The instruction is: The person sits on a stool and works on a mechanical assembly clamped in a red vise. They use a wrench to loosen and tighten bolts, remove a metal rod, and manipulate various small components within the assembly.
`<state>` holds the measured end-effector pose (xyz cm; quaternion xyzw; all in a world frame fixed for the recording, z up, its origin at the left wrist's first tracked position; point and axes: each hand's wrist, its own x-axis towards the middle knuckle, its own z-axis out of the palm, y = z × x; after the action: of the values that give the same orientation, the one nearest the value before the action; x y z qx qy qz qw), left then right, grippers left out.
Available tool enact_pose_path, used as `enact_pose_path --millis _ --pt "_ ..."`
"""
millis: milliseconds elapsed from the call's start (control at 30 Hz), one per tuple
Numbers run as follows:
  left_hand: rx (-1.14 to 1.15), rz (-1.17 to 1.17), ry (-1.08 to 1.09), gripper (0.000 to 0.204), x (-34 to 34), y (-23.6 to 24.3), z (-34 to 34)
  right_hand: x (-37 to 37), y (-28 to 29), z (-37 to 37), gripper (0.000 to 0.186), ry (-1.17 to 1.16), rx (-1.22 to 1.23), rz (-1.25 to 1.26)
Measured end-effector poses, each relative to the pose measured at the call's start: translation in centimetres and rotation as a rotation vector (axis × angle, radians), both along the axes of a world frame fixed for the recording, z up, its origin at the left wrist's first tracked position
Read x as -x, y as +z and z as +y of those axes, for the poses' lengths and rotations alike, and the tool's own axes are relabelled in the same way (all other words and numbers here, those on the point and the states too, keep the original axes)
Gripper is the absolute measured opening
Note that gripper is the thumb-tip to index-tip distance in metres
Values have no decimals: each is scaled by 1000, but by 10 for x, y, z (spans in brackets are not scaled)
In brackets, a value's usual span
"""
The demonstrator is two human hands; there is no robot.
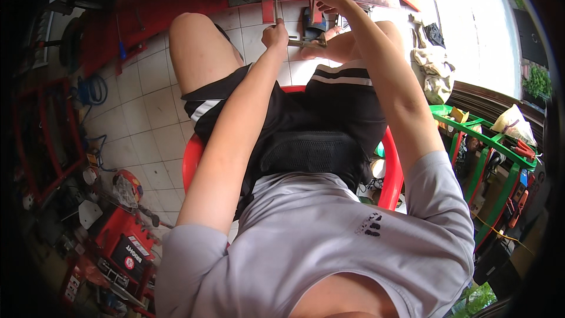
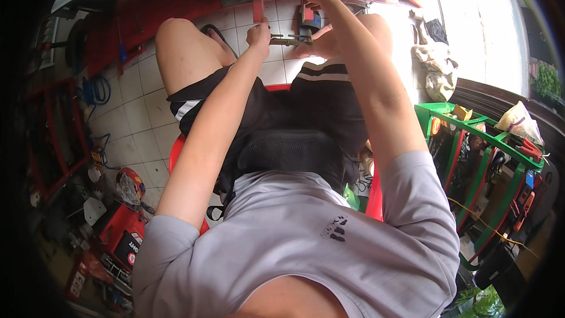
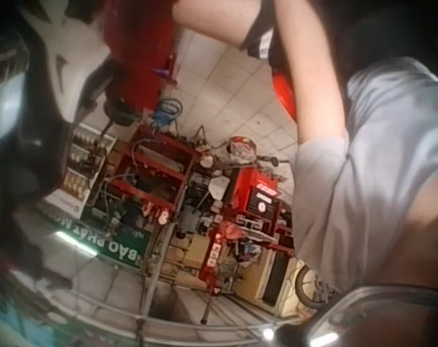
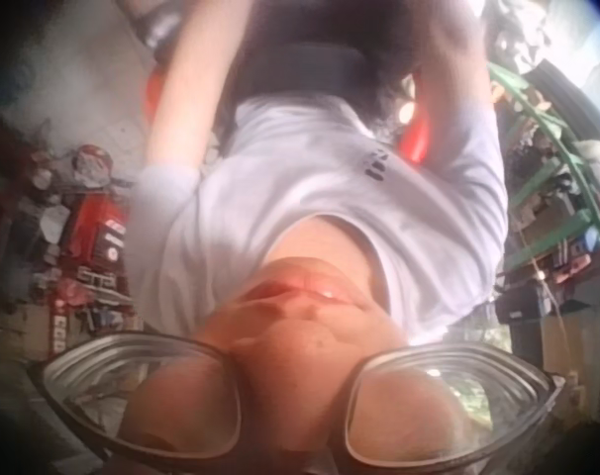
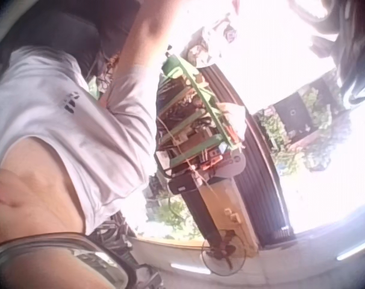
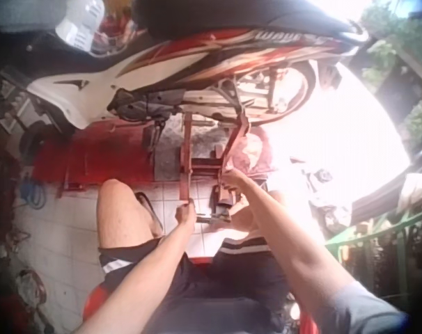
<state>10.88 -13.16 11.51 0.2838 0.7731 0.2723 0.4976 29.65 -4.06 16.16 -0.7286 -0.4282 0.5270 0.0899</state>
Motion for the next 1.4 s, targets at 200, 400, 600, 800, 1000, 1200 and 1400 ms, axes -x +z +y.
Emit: enact_pose_path --millis 200,400,600,800,1000,1200,1400 --pt "-20 -28 -33 43 4 3 -2 -5 -54 5 26 -216 161 77" --pt "-37 24 -47 43 5 14 -4 -18 -99 6 34 -71 144 97" --pt "-17 -50 -35 43 11 7 -5 2 -109 1 26 -261 133 297" --pt "-40 -6 -52 43 7 1 -2 -7 -109 1 21 -229 98 190" --pt "-39 -54 -21 43 8 -6 1 5 -84 -2 25 -67 120 -219" --pt "-21 -63 1 43 10 3 -4 21 -49 -18 26 26 106 -308" --pt "-54 3 -13 39 4 -12 1 11 -40 -22 25 -20 219 -293"
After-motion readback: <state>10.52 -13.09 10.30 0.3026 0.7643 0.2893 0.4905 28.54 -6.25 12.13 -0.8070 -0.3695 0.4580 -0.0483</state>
